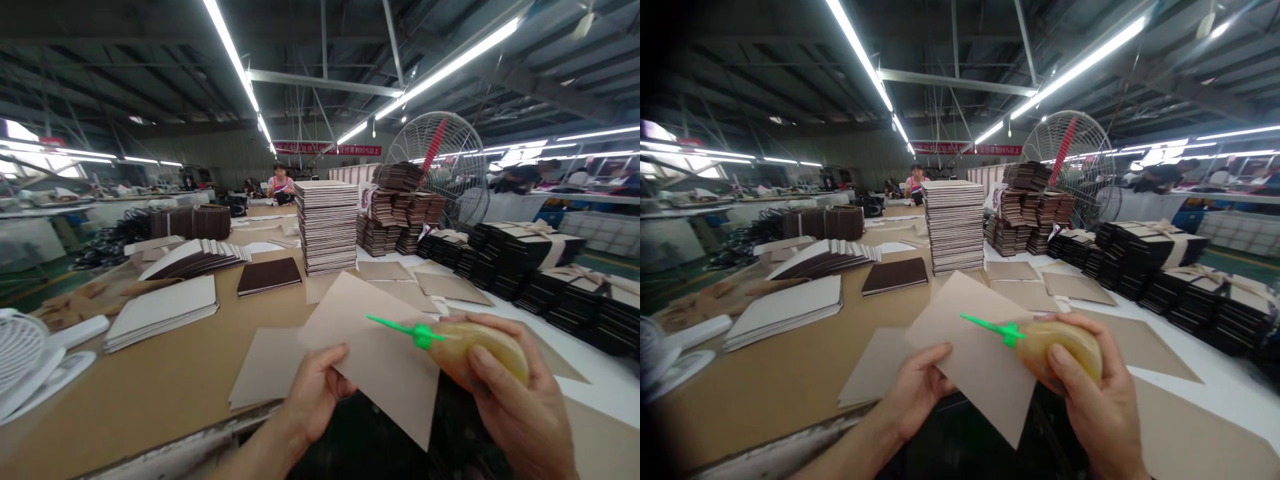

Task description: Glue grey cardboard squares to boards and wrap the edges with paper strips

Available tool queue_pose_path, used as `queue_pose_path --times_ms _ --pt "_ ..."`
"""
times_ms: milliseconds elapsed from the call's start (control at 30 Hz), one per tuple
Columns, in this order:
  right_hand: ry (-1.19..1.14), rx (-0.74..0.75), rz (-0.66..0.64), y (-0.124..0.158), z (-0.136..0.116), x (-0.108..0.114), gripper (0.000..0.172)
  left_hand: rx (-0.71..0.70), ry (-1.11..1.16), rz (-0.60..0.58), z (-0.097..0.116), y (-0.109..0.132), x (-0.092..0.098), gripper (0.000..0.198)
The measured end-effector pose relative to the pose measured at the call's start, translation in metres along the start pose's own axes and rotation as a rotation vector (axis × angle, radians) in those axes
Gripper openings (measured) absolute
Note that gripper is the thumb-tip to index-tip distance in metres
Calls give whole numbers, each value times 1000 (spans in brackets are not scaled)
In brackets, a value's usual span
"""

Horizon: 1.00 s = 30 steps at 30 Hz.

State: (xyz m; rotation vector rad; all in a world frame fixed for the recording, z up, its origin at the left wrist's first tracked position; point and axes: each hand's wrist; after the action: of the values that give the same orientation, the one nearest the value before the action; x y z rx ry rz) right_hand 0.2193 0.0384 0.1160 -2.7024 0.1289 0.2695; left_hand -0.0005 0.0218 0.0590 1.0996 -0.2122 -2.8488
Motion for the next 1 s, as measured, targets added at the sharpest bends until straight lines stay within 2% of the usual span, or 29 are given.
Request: queue_pose_path --times_ms 167,300,467,567,700,833,900,1000 --pt "393 354 -79 10 4 -2 37 40 -63 -158 -41 28 -5 31" --pt "509 456 -113 25 12 10 36 104 -64 -170 -66 34 -3 31" --pt "652 571 -68 43 14 27 42 174 -26 -195 -88 36 -2 49" --pt "724 570 -96 54 14 36 43 233 -27 -237 -99 39 -3 53" --pt "786 484 -153 76 18 44 44 274 -34 -263 -113 42 -1 49" --pt "819 421 -273 99 21 47 47 303 -45 -266 -123 43 4 47" --pt "853 435 -244 104 23 49 48 318 -60 -253 -127 44 7 47" --pt "909 471 -123 108 26 52 50 353 -70 -257 -132 44 11 45"
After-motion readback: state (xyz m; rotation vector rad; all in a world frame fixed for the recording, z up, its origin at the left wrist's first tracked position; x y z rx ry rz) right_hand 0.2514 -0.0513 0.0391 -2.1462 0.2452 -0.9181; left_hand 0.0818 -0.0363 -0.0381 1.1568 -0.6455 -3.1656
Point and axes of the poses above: each hand's wrist, its own y-axis away from the middle knuckle, its own x-axis out of the back of the hand, z = x × y
